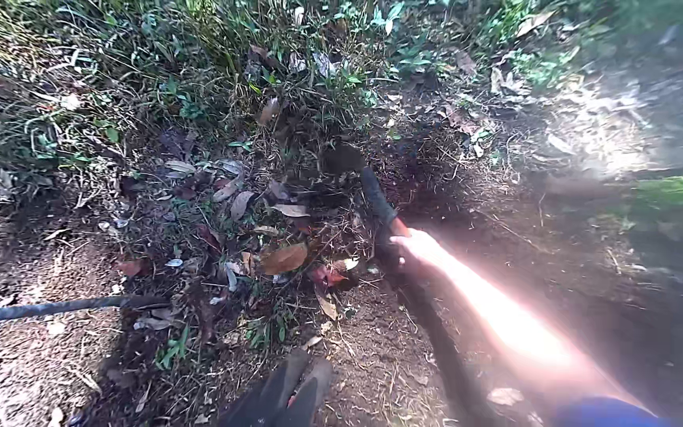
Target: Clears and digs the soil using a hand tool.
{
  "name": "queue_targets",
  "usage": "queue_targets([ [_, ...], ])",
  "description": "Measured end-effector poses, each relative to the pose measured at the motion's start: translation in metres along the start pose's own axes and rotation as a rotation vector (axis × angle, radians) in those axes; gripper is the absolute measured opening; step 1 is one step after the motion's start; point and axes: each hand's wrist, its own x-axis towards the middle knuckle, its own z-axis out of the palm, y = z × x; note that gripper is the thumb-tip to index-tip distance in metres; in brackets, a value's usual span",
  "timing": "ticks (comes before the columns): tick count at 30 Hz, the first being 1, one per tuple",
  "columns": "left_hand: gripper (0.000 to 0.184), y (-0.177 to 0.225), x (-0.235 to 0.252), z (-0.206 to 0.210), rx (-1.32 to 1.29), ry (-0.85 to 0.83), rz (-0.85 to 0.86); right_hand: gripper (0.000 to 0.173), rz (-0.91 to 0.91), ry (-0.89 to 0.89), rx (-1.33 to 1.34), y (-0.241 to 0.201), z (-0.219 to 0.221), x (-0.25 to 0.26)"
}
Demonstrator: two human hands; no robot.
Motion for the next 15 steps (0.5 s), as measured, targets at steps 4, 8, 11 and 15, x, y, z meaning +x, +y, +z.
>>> queue_targets([
  [4, 0.064, 0.007, -0.002, 0.002, 0.0, -0.049, -0.008, 0.032, -0.215, 0.317, 0.595, -0.045, -0.017, 0.032],
  [8, 0.064, 0.017, -0.006, 0.005, 0.06, -0.03, 0.003, 0.029, -0.186, 0.269, 0.943, -0.08, 0.062, 0.081],
  [11, 0.063, 0.023, -0.01, 0.007, 0.032, -0.006, 0.071, 0.039, 0.016, -0.043, 0.196, 0.005, 0.093, 0.032],
  [15, 0.064, 0.028, -0.008, 0.006, 0.025, -0.017, 0.077, 0.044, 0.017, -0.16, -0.431, 0.045, 0.008, -0.048],
])
